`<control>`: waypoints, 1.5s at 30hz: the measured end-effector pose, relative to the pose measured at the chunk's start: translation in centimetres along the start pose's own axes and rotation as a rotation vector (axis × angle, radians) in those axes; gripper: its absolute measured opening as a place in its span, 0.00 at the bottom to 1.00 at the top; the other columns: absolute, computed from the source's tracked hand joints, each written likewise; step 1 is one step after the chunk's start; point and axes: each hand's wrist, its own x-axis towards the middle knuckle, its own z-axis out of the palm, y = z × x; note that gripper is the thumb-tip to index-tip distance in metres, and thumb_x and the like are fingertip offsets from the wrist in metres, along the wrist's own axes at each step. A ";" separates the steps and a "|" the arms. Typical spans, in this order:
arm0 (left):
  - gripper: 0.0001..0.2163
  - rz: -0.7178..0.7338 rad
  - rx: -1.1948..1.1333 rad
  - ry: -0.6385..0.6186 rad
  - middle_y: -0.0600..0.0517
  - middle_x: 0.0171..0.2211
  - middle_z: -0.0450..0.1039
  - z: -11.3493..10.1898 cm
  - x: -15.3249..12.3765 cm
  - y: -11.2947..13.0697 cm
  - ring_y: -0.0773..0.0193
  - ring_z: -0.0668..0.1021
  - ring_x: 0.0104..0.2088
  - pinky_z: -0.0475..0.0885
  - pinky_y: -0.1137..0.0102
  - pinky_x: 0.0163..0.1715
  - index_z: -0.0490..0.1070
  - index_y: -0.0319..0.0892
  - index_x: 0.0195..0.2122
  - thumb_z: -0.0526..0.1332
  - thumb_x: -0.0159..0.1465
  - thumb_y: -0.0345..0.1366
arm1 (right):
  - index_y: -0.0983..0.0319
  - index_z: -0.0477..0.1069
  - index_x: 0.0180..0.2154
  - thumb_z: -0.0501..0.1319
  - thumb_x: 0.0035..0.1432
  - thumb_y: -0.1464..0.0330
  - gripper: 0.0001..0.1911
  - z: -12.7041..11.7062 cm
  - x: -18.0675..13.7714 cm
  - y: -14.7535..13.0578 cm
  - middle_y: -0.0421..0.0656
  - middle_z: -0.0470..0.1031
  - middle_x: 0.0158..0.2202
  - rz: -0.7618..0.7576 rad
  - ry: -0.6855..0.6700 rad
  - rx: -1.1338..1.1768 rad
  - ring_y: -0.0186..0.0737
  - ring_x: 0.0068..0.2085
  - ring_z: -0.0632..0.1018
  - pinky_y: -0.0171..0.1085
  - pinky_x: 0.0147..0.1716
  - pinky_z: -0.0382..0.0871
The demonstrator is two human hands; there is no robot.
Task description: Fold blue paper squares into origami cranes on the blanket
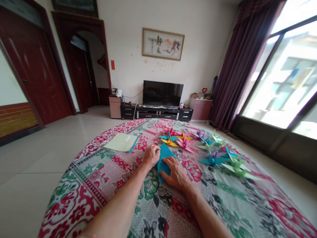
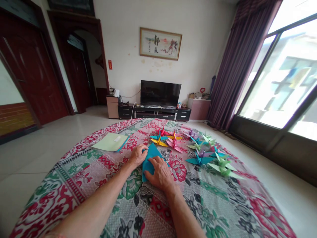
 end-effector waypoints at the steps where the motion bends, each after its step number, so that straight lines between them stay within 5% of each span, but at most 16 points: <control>1: 0.08 0.002 -0.013 -0.009 0.48 0.33 0.74 -0.2 0.0 0.0 0.63 0.75 0.37 0.70 0.68 0.42 0.72 0.39 0.30 0.55 0.54 0.26 | 0.59 0.64 0.50 0.58 0.52 0.60 0.24 0.0 0.0 -0.1 0.45 0.67 0.45 0.009 -0.005 -0.012 0.43 0.45 0.68 0.39 0.46 0.61; 7: 0.21 0.030 -0.221 -0.083 0.51 0.40 0.75 -2.1 0.2 -0.1 0.64 0.74 0.44 0.67 0.71 0.47 0.73 0.41 0.38 0.50 0.47 0.20 | 0.56 0.60 0.55 0.57 0.52 0.57 0.28 0.1 0.4 -0.6 0.46 0.64 0.49 0.018 -0.047 -0.097 0.46 0.47 0.66 0.43 0.48 0.58; 14: 0.19 -0.132 -0.326 -0.236 0.55 0.27 0.75 -4.0 0.3 0.5 0.67 0.74 0.30 0.70 0.74 0.34 0.75 0.39 0.37 0.49 0.49 0.24 | 0.52 0.63 0.52 0.52 0.54 0.57 0.22 -0.2 0.5 -1.3 0.42 0.62 0.53 -0.005 -0.110 -0.146 0.47 0.48 0.64 0.43 0.46 0.57; 18: 0.18 -0.155 -0.363 -0.264 0.55 0.24 0.74 -4.3 0.3 0.9 0.66 0.75 0.30 0.70 0.73 0.34 0.75 0.39 0.38 0.49 0.51 0.26 | 0.51 0.59 0.55 0.52 0.54 0.58 0.25 -0.1 0.4 -1.6 0.42 0.57 0.58 -0.002 -0.140 -0.163 0.50 0.52 0.61 0.46 0.47 0.55; 24: 0.17 0.001 -0.252 -0.162 0.50 0.42 0.74 -2.4 0.2 -0.1 0.64 0.74 0.44 0.69 0.70 0.45 0.73 0.42 0.41 0.53 0.51 0.25 | 0.56 0.61 0.54 0.53 0.53 0.56 0.27 0.5 0.6 -1.0 0.45 0.55 0.59 0.007 -0.139 -0.159 0.53 0.55 0.58 0.48 0.50 0.53; 29: 0.11 0.106 -0.105 -0.103 0.49 0.41 0.73 -1.3 0.0 -0.5 0.63 0.74 0.43 0.71 0.69 0.43 0.73 0.41 0.35 0.58 0.51 0.25 | 0.61 0.65 0.50 0.55 0.50 0.52 0.29 0.2 0.9 -0.4 0.51 0.56 0.59 0.037 -0.140 -0.135 0.54 0.57 0.57 0.49 0.51 0.52; 36: 0.11 0.220 0.078 -0.251 0.49 0.43 0.73 -1.7 -0.6 -0.1 0.63 0.74 0.44 0.67 0.69 0.48 0.76 0.43 0.28 0.54 0.58 0.31 | 0.60 0.62 0.53 0.55 0.49 0.48 0.33 -0.7 0.8 0.0 0.49 0.54 0.61 0.080 -0.197 -0.080 0.52 0.59 0.56 0.52 0.53 0.50; 45: 0.14 0.346 0.192 -0.342 0.46 0.47 0.72 -2.6 -1.0 0.0 0.60 0.70 0.50 0.61 0.61 0.55 0.75 0.41 0.38 0.49 0.63 0.34 | 0.60 0.60 0.56 0.52 0.55 0.55 0.29 -0.6 0.4 2.5 0.46 0.55 0.61 0.111 -0.153 -0.059 0.47 0.60 0.56 0.47 0.56 0.49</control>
